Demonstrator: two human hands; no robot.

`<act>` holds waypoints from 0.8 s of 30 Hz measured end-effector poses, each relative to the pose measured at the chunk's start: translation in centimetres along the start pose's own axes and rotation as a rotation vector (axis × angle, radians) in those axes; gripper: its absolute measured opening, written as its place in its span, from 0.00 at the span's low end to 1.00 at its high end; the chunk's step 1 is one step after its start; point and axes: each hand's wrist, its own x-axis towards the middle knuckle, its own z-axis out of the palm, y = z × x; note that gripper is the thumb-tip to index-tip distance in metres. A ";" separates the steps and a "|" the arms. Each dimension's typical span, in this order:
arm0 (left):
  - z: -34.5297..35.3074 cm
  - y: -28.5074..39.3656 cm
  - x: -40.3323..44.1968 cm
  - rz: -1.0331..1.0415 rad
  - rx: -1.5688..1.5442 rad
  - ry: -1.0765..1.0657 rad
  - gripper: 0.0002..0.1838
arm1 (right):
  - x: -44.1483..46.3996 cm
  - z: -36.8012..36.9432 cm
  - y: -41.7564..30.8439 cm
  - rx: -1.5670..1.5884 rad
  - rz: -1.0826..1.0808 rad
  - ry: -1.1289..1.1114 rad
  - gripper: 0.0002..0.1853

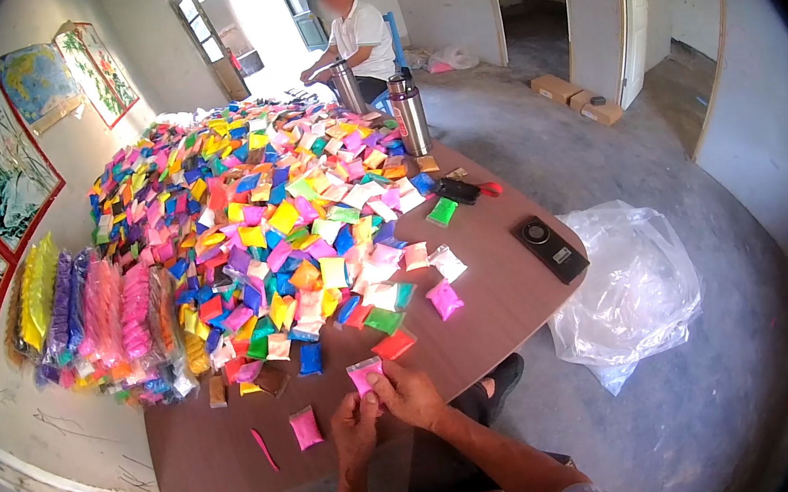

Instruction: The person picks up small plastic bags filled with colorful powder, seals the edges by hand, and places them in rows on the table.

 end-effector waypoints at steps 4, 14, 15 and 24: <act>0.1 1.1 -0.2 -0.038 -0.050 0.055 0.14 | 0.0 0.3 -0.2 -0.014 -0.072 0.031 0.20; -0.2 2.4 -0.5 -0.083 -0.051 0.086 0.14 | 0.0 0.0 0.1 -0.026 -0.081 -0.048 0.15; -0.2 1.8 -0.6 -0.088 -0.053 0.083 0.14 | 0.0 -0.2 -0.2 -0.029 -0.076 -0.048 0.15; 0.4 1.7 0.2 -0.040 -0.221 0.101 0.09 | 0.0 -0.1 0.7 0.204 -0.054 -0.119 0.08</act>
